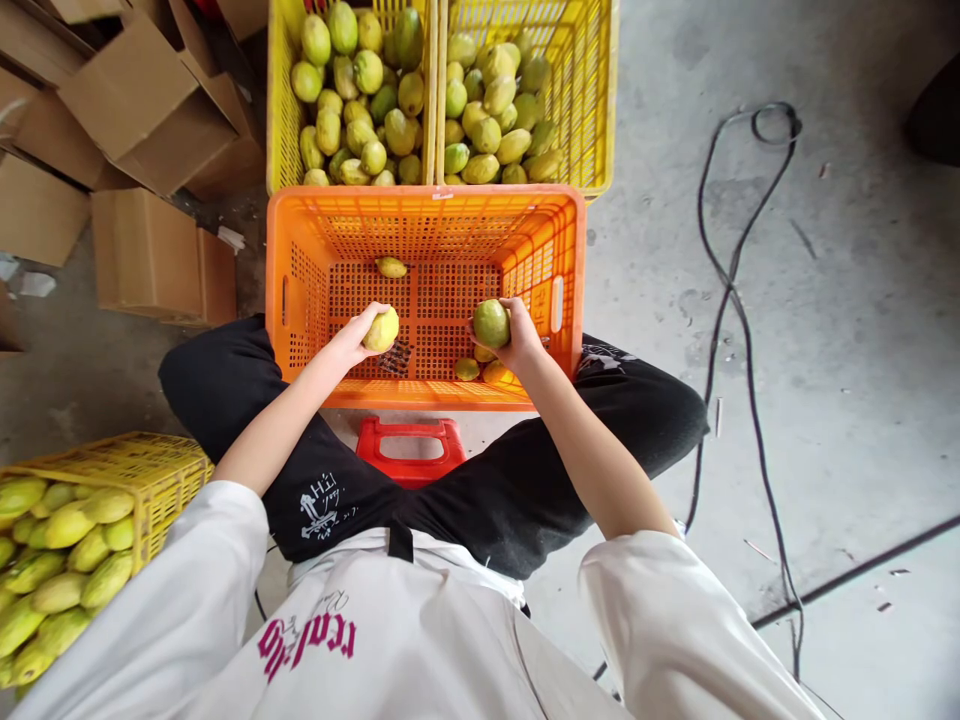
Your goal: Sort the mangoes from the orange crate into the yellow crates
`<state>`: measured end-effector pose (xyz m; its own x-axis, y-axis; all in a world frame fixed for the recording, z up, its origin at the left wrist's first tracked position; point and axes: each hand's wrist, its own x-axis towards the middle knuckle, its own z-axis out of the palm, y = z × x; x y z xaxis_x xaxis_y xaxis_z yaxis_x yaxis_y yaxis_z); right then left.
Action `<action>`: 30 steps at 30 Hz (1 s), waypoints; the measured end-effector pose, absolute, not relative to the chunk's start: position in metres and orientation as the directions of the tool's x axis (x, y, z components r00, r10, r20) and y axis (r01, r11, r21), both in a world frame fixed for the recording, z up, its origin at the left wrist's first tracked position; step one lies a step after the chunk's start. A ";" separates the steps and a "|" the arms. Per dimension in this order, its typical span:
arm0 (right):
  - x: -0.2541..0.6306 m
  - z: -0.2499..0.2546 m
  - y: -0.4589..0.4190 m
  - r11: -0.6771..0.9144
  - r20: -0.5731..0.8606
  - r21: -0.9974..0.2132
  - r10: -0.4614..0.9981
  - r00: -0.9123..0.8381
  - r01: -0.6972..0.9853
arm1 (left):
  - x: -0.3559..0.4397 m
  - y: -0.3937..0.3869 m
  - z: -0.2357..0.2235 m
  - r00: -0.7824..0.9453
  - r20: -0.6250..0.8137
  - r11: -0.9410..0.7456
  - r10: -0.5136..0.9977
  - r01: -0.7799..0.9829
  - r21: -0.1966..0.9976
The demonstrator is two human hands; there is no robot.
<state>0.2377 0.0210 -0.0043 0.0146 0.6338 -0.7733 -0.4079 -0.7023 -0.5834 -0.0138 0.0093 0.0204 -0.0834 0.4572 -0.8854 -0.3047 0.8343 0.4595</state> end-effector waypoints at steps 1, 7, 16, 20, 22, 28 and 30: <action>0.238 -0.004 0.021 -0.709 -0.777 -0.578 0.629 0.009 -0.404 | -0.014 0.010 0.019 -0.072 -0.896 0.838 0.439 -0.327 0.437; 0.236 -0.001 0.020 -0.717 -0.768 -0.599 0.640 0.003 -0.356 | -0.016 0.011 0.015 0.011 -0.919 0.860 0.394 -0.359 0.364; 0.230 0.009 0.015 -0.645 -0.685 -0.687 0.728 0.004 -0.335 | -0.017 0.012 0.015 -0.005 -0.900 0.838 0.435 -0.363 0.407; 0.230 0.008 0.016 -0.694 -0.746 -0.619 0.666 -0.001 -0.367 | -0.017 0.012 0.014 0.036 -0.901 0.856 0.433 -0.328 0.399; 0.230 0.006 0.017 -0.718 -0.775 -0.583 0.632 -0.008 -0.380 | -0.016 0.011 0.014 0.063 -0.898 0.862 0.435 -0.318 0.395; 0.233 0.005 0.021 -0.735 -0.782 -0.585 0.624 -0.003 -0.343 | -0.017 0.010 0.013 0.074 -0.910 0.875 0.409 -0.317 0.367; 0.233 0.006 0.021 -0.739 -0.787 -0.581 0.617 0.003 -0.342 | -0.017 0.010 0.012 0.061 -0.914 0.872 0.401 -0.332 0.360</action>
<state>0.2333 0.0206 0.0056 0.0032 0.6174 -0.7866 -0.3415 -0.7386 -0.5812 -0.0172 0.0104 0.0122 0.0608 0.4010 -0.9140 -0.3316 0.8718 0.3604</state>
